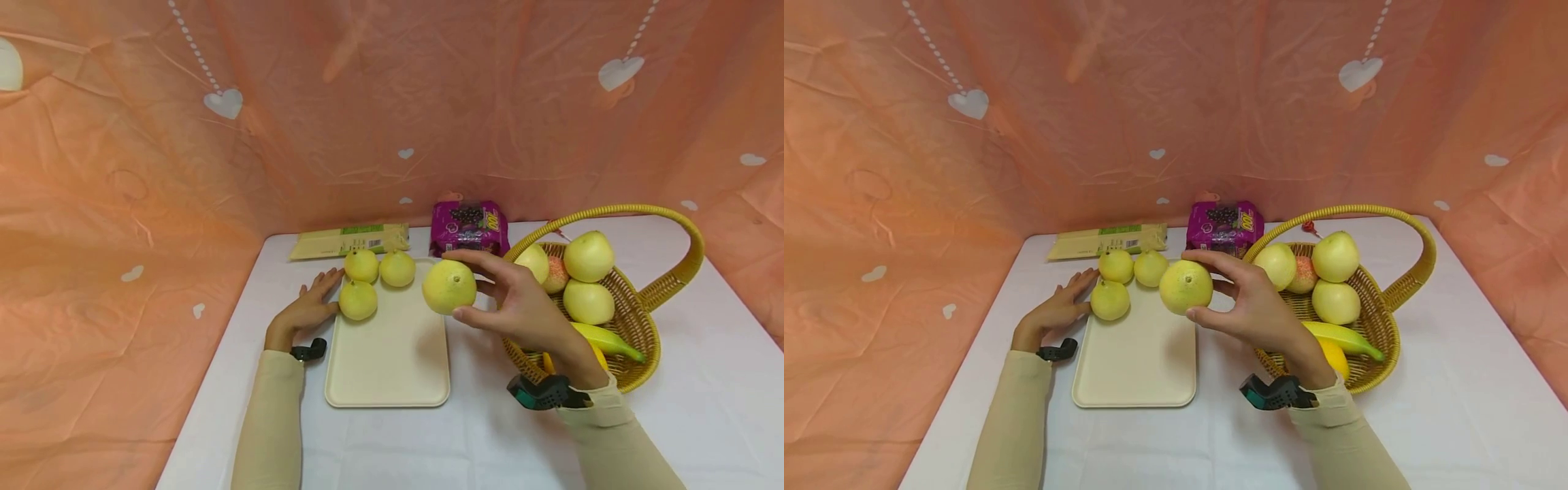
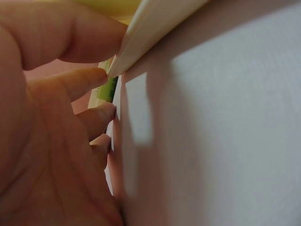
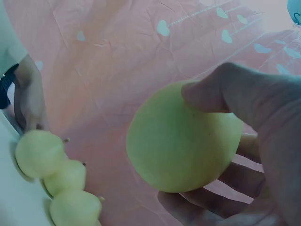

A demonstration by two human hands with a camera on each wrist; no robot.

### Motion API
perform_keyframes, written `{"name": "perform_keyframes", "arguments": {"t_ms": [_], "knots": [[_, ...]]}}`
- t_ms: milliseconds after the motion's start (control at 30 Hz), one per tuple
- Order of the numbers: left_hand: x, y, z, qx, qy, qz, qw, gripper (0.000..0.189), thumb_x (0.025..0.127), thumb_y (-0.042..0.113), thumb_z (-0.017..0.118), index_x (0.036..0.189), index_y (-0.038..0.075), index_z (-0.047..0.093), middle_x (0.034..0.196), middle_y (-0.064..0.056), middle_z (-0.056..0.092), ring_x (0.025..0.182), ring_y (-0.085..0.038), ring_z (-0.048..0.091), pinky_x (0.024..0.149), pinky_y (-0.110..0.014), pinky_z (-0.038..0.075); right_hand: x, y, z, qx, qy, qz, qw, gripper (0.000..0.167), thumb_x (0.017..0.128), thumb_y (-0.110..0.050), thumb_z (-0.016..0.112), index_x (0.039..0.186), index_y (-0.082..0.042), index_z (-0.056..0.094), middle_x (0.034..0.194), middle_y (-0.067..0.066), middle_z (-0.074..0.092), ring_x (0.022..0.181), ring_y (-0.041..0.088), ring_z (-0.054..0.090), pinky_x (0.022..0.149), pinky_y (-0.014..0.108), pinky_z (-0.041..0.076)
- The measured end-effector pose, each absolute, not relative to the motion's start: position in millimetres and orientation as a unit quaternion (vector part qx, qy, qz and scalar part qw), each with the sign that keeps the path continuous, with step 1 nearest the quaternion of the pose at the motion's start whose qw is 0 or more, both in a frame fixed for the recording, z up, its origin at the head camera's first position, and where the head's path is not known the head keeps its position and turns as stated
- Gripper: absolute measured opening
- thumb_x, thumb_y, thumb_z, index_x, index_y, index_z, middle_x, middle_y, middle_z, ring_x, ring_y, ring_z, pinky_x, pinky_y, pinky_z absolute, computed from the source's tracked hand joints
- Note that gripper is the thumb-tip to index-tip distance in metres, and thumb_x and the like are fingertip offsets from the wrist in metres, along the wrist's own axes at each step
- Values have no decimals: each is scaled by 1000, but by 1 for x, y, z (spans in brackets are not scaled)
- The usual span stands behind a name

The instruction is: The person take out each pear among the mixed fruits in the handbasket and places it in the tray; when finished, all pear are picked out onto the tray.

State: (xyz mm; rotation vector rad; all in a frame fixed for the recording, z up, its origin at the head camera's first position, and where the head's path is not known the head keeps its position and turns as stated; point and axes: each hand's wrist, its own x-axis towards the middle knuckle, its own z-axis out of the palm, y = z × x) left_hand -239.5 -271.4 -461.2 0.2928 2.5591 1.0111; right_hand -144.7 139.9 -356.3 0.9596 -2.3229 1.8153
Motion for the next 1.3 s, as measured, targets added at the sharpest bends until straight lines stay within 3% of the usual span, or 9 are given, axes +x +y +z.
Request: {"name": "perform_keyframes", "arguments": {"t_ms": [267, 533, 900, 1300], "knots": [[-239, -271, -460, 101, 906, 365, 191, 86, 99, 17, 57, 177, 15, 20, 185, -18, 3, 171, -39, -14, 132, -66, -20, -160, 110, -365, 294, -744, 601, -12, 72, 91, -2, 86, 157, -11, 58, 156, 8, 62, 138, 27, 65, 116, 30, 53], [-238, -270, -461, 99, 908, 360, 190, 83, 102, 16, 58, 177, 16, 21, 186, -15, 4, 172, -37, -13, 132, -66, -20, -176, 88, -382, 280, -739, 611, -38, 70, 93, -6, 85, 157, -11, 57, 159, 8, 60, 137, 30, 64, 118, 39, 54], [-238, -271, -458, 107, 908, 358, 187, 84, 101, 15, 57, 177, 15, 22, 186, -16, 5, 172, -38, -12, 132, -68, -19, -195, 60, -414, 257, -745, 615, -32, 70, 89, -3, 87, 153, -3, 60, 154, 17, 63, 133, 38, 67, 115, 51, 56], [-240, -271, -459, 107, 913, 349, 184, 83, 101, 16, 57, 177, 15, 22, 186, -16, 5, 172, -39, -11, 132, -69, -18, -206, 48, -457, 198, -762, 613, -58, 70, 89, -3, 87, 153, -5, 60, 155, 23, 59, 138, 41, 65, 113, 46, 58]]}}
